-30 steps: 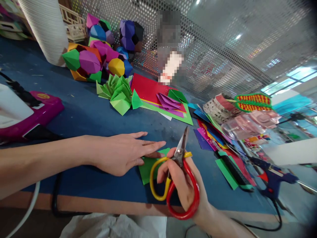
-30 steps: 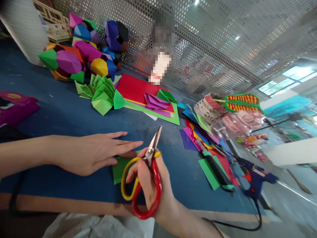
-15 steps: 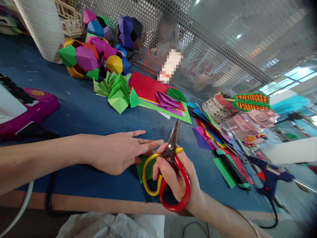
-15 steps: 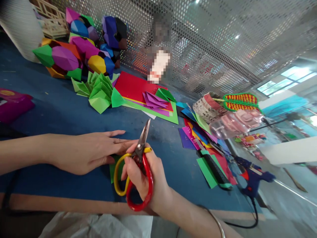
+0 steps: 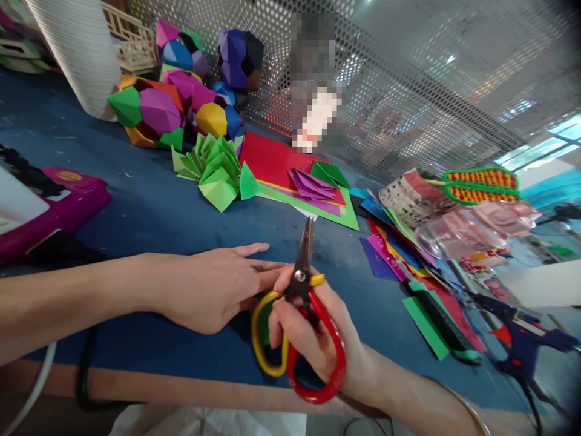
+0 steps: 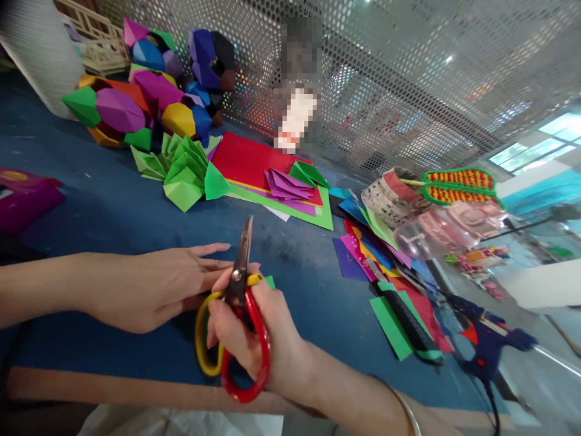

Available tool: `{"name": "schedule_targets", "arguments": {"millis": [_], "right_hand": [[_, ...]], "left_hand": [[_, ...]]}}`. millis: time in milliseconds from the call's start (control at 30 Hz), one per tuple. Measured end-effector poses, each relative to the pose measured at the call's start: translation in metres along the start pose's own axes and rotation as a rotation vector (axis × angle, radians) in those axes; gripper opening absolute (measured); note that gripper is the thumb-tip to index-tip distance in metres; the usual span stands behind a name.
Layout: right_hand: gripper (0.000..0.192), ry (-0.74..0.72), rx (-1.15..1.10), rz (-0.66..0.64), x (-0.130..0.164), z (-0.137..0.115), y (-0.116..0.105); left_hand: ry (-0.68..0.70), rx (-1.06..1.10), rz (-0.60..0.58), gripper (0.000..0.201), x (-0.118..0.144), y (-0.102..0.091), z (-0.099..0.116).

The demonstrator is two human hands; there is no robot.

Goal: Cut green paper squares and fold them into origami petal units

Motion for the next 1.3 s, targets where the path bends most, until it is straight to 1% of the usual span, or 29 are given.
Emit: {"name": "schedule_targets", "arguments": {"millis": [100, 167, 267, 333, 400, 467, 567, 633, 667, 767, 833, 867, 1033, 1200, 1300], "right_hand": [[0.011, 0.008, -0.015, -0.063, -0.004, -0.002, 0.005], [0.011, 0.013, -0.073, -0.05, -0.004, -0.003, 0.004], [0.008, 0.003, -0.162, 0.074, -0.002, -0.003, -0.004], [0.009, -0.007, -0.151, 0.17, 0.001, -0.002, -0.011], [0.011, 0.004, -0.12, 0.207, 0.003, -0.001, -0.015], [0.012, 0.031, -0.106, 0.174, 0.005, 0.0, -0.014], [0.013, 0.053, -0.095, 0.083, 0.006, -0.001, -0.005], [0.013, 0.056, -0.085, 0.052, 0.005, -0.004, 0.0], [0.012, 0.061, -0.081, 0.048, 0.005, -0.005, 0.002], [0.007, 0.095, -0.05, 0.059, 0.003, -0.008, 0.002], [0.007, 0.094, -0.027, 0.067, 0.003, -0.005, -0.003], [0.007, 0.087, -0.014, 0.071, 0.003, -0.003, -0.007], [0.007, 0.048, 0.06, 0.097, 0.005, 0.008, -0.033], [0.005, 0.048, 0.155, 0.128, 0.008, 0.005, -0.057], [0.006, 0.06, 0.207, 0.144, 0.012, 0.005, -0.071]], "left_hand": [[-0.005, -0.056, -0.018, 0.062, 0.001, 0.002, -0.001], [0.002, -0.064, -0.02, 0.064, 0.001, 0.002, -0.001], [0.015, -0.038, -0.021, 0.064, 0.0, 0.001, -0.001], [0.004, -0.032, -0.029, 0.062, -0.001, 0.0, -0.001], [-0.008, -0.031, -0.028, 0.06, -0.001, 0.0, 0.0], [-0.009, -0.019, -0.019, 0.062, -0.001, 0.0, 0.0], [-0.006, 0.026, 0.003, 0.071, 0.0, 0.002, -0.001], [0.007, 0.048, 0.028, 0.073, 0.0, 0.002, -0.002], [0.016, 0.049, 0.036, 0.072, 0.0, 0.002, -0.001], [0.026, 0.009, 0.027, 0.057, -0.001, 0.002, -0.001], [0.034, -0.033, 0.022, 0.052, 0.0, 0.001, 0.0], [0.034, -0.049, 0.031, 0.053, 0.0, 0.001, 0.0], [0.041, -0.072, 0.126, 0.072, 0.005, 0.0, 0.001], [0.069, -0.064, 0.201, 0.072, 0.011, 0.002, 0.0], [0.093, -0.06, 0.24, 0.079, 0.012, 0.004, -0.002]]}}
Point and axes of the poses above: each hand's wrist, its own x-axis away from the middle knuckle, its own y-axis out of the palm, z = x × y, the point moved 3 cm from there along -x, towards the middle knuckle, and after that the axes turned 1 degree about z, right-handed, at the moved point
